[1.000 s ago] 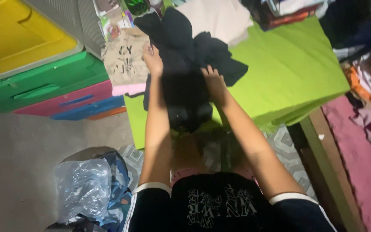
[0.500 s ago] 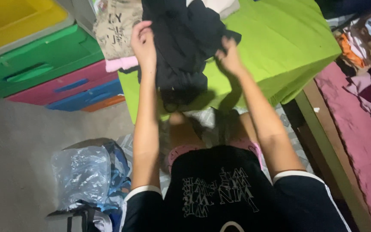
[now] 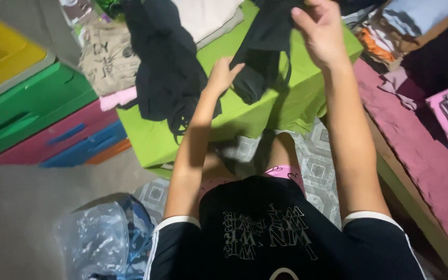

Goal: The person folds a black tank top and a black shirt on a green table before placing them on a stack of clothes. They then sort through more black garments on a bed, folding another shirt and adding it to the pile.

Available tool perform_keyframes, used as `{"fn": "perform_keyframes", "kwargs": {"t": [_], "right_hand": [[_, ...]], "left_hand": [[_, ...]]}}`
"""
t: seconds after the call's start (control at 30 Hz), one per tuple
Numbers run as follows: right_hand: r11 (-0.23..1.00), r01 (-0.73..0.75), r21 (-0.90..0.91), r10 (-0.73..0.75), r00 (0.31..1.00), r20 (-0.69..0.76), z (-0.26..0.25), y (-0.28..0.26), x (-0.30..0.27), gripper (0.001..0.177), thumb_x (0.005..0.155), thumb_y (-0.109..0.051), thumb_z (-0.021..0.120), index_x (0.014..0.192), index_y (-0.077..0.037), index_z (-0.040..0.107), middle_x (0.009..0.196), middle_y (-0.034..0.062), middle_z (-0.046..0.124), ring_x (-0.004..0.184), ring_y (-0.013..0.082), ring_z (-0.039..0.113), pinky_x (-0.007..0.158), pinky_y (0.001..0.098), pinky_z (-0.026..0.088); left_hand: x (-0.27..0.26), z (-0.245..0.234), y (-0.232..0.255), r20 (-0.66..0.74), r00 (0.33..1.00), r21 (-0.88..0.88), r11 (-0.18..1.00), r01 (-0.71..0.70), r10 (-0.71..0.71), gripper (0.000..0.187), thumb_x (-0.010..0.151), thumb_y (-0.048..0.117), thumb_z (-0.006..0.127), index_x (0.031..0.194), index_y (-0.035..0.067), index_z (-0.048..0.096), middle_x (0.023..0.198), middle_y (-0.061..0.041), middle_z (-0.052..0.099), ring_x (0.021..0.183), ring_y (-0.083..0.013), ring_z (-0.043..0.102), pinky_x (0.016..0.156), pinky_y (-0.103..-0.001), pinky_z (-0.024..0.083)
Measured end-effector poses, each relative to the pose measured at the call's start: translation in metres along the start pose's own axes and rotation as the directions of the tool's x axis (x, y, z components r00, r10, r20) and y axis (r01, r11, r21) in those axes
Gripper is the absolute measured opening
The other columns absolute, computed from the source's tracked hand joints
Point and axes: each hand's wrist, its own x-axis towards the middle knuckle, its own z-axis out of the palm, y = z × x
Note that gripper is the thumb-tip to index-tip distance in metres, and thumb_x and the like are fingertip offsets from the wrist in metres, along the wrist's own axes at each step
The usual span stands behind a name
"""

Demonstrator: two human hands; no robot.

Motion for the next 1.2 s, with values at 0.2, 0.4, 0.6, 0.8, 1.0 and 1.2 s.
{"fn": "perform_keyframes", "kwargs": {"t": [0.2, 0.4, 0.6, 0.8, 1.0, 1.2], "right_hand": [[0.995, -0.012, -0.102, -0.008, 0.981, -0.193, -0.032, -0.055, -0.028, 0.025, 0.099, -0.001, 0.075, 0.121, -0.003, 0.066, 0.092, -0.0096, 0.058, 0.076, 0.0001, 0.051, 0.074, 0.0192, 0.042], [0.981, 0.085, -0.175, -0.128, 0.959, -0.252, -0.070, -0.019, -0.043, 0.015, 0.107, -0.001, 0.077, 0.117, 0.000, 0.066, 0.080, -0.0092, 0.046, 0.064, 0.0013, 0.034, 0.060, 0.0206, 0.025], [0.955, 0.036, -0.296, -0.121, 0.954, -0.274, -0.117, 0.079, -0.019, 0.039, 0.099, 0.009, 0.065, 0.137, 0.004, 0.056, 0.125, 0.0075, 0.052, 0.110, 0.0137, 0.049, 0.092, 0.0268, 0.039], [0.411, -0.270, -0.871, 0.117, 0.963, -0.244, -0.161, 0.251, -0.038, 0.080, 0.085, -0.004, 0.077, 0.152, 0.013, 0.038, 0.146, 0.0395, 0.039, 0.136, 0.0509, 0.041, 0.115, 0.0469, 0.035], [0.223, -0.440, -0.870, 0.249, 0.888, -0.386, -0.111, 0.235, -0.073, 0.043, 0.076, -0.006, 0.082, 0.116, 0.005, 0.068, 0.121, 0.0288, 0.065, 0.115, 0.0427, 0.061, 0.099, 0.0486, 0.051], [0.472, -0.513, -0.717, 0.188, 0.853, -0.487, -0.176, 0.265, -0.072, 0.017, 0.098, -0.009, 0.068, 0.105, 0.007, 0.072, 0.096, 0.0271, 0.073, 0.086, 0.0298, 0.069, 0.084, 0.0418, 0.055]], "left_hand": [[-0.002, -0.043, -0.001, -0.053, 0.993, -0.193, 0.975, -0.111, 0.103, 0.026, 0.089, 0.011, 0.072, 0.113, -0.001, 0.072, 0.099, -0.020, 0.075, 0.091, -0.0274, 0.076, 0.081, -0.038, 0.058], [-0.015, -0.116, 0.081, -0.283, 0.952, 0.109, 0.990, -0.089, 0.116, 0.020, 0.087, 0.006, 0.070, 0.106, 0.004, 0.077, 0.093, -0.019, 0.075, 0.079, -0.0264, 0.073, 0.074, -0.036, 0.056], [0.024, -0.116, 0.054, -0.466, 0.882, 0.049, 0.997, -0.051, 0.068, 0.026, 0.092, 0.000, 0.067, 0.115, 0.001, 0.078, 0.078, -0.017, 0.069, 0.065, -0.0215, 0.062, 0.062, -0.033, 0.051], [0.027, -0.035, -0.019, -0.271, 0.946, -0.212, 0.970, 0.122, -0.179, 0.015, 0.096, 0.004, 0.063, 0.103, -0.001, 0.076, 0.063, -0.009, 0.069, 0.053, -0.0121, 0.067, 0.052, -0.028, 0.051], [-0.013, -0.003, -0.058, 0.541, 0.758, -0.163, 0.839, 0.520, -0.364, 0.031, 0.100, 0.029, 0.067, 0.096, -0.002, 0.073, 0.065, -0.009, 0.071, 0.049, -0.0161, 0.064, 0.046, -0.032, 0.049], [-0.034, -0.020, -0.030, 0.402, 0.819, -0.075, 0.876, 0.476, -0.410, 0.035, 0.094, 0.029, 0.056, 0.117, 0.003, 0.065, 0.066, -0.015, 0.073, 0.055, -0.0280, 0.072, 0.056, -0.040, 0.058]]}}
